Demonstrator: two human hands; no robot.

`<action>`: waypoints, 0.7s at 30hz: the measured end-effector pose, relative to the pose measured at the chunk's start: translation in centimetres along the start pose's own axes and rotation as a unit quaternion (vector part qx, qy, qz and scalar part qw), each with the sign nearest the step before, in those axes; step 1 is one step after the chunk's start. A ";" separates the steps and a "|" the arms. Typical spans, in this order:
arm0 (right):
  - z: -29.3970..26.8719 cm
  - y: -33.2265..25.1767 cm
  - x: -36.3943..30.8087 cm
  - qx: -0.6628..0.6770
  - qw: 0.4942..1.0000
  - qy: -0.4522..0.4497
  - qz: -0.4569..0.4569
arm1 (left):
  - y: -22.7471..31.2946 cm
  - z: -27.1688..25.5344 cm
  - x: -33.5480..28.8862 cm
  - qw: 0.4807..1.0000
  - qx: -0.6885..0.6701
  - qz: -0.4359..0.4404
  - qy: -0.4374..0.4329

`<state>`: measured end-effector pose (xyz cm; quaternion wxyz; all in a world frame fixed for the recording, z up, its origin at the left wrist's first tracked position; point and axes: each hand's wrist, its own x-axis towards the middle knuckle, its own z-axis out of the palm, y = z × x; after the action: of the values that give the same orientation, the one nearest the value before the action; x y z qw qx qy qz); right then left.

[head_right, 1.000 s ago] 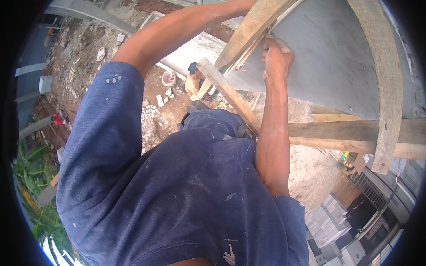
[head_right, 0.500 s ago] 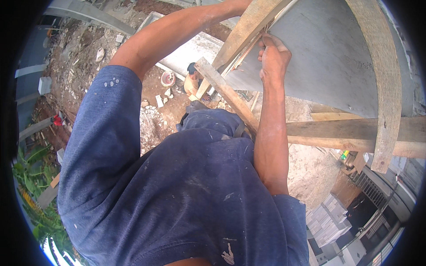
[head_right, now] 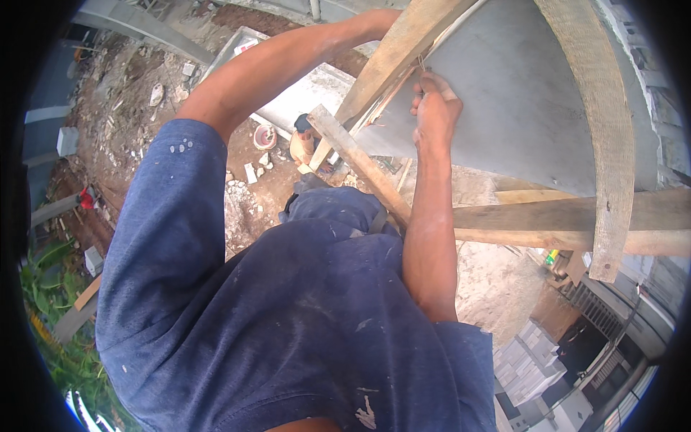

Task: The person uses a hammer to drive nails into a wooden frame structure, securing the pieces together. The person positions the frame and repeatedly hammers nails to fasten the joints.

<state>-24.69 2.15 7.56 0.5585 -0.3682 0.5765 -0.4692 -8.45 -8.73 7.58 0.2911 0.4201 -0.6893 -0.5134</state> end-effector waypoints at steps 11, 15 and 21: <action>-0.1 3.4 2.3 -0.023 0.993 0.090 -0.074 | 2.5 0.3 -1.3 0.999 0.002 -0.031 0.017; 1.1 2.2 1.0 0.008 0.994 0.107 -0.035 | 2.0 0.0 -1.2 0.999 0.024 -0.032 0.013; 1.1 3.0 1.4 0.028 0.992 0.116 -0.035 | 1.7 0.1 -0.8 0.999 0.028 -0.028 0.004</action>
<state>-23.50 1.56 4.39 0.4811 -0.3150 0.6109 -0.5441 -8.63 -7.74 9.17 0.2675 0.4491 -0.6902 -0.5004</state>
